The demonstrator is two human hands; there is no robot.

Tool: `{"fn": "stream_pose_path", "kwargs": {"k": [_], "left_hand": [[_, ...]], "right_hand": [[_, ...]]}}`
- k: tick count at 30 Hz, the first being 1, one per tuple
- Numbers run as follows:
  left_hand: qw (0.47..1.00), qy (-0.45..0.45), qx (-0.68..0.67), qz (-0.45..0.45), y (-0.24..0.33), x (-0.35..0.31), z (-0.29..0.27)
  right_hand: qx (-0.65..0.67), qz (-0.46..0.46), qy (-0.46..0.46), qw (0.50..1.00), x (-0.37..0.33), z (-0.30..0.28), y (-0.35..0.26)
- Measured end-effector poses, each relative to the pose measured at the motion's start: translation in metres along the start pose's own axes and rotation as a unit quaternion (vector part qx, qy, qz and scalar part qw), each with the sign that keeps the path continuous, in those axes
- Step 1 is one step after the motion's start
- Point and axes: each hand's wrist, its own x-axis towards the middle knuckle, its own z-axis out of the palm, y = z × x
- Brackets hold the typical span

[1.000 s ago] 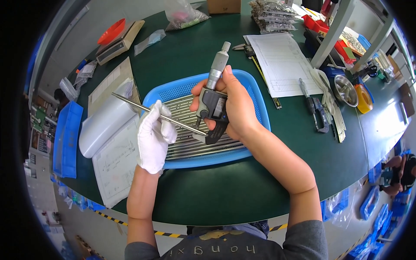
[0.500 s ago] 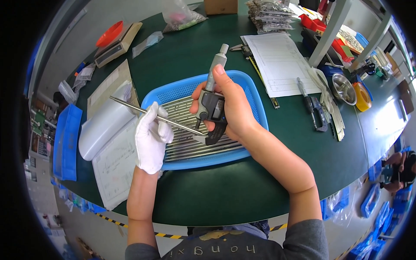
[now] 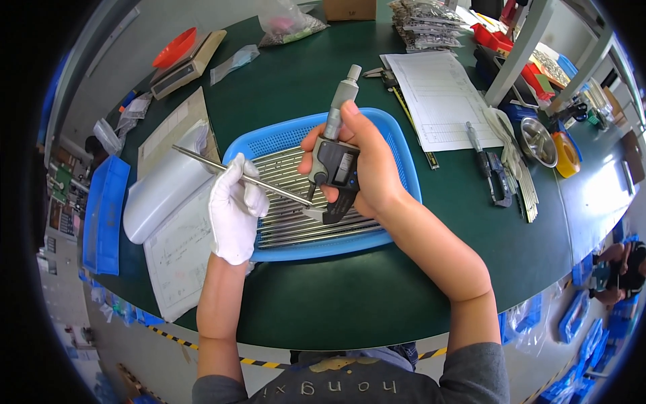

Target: Measuring the diameter of metal rods using a digital micrometer on a workbench.

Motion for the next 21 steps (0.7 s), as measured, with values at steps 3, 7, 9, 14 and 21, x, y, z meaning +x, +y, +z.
{"fn": "stream_pose_path", "kwargs": {"k": [3,7,9,14,21], "left_hand": [[1.000,-0.003,0.001,0.004,-0.001,-0.001,0.002],[1.000,-0.008,0.005,-0.003,0.000,-0.001,0.004],[1.000,-0.008,0.005,-0.008,-0.002,0.001,0.003],[0.999,0.009,-0.020,0.032,-0.001,0.002,-0.005],[0.941,0.116,0.235,0.213,0.019,0.033,-0.014]], "right_hand": [[-0.036,-0.001,0.019,0.999,-0.002,0.001,-0.002],[-0.039,-0.005,0.017,0.999,-0.003,-0.001,-0.003],[-0.043,-0.001,0.019,0.999,-0.002,-0.001,-0.003],[-0.039,-0.015,0.031,0.999,0.000,0.005,0.000],[-0.134,-0.147,0.023,0.980,-0.005,-0.002,0.008]]}}
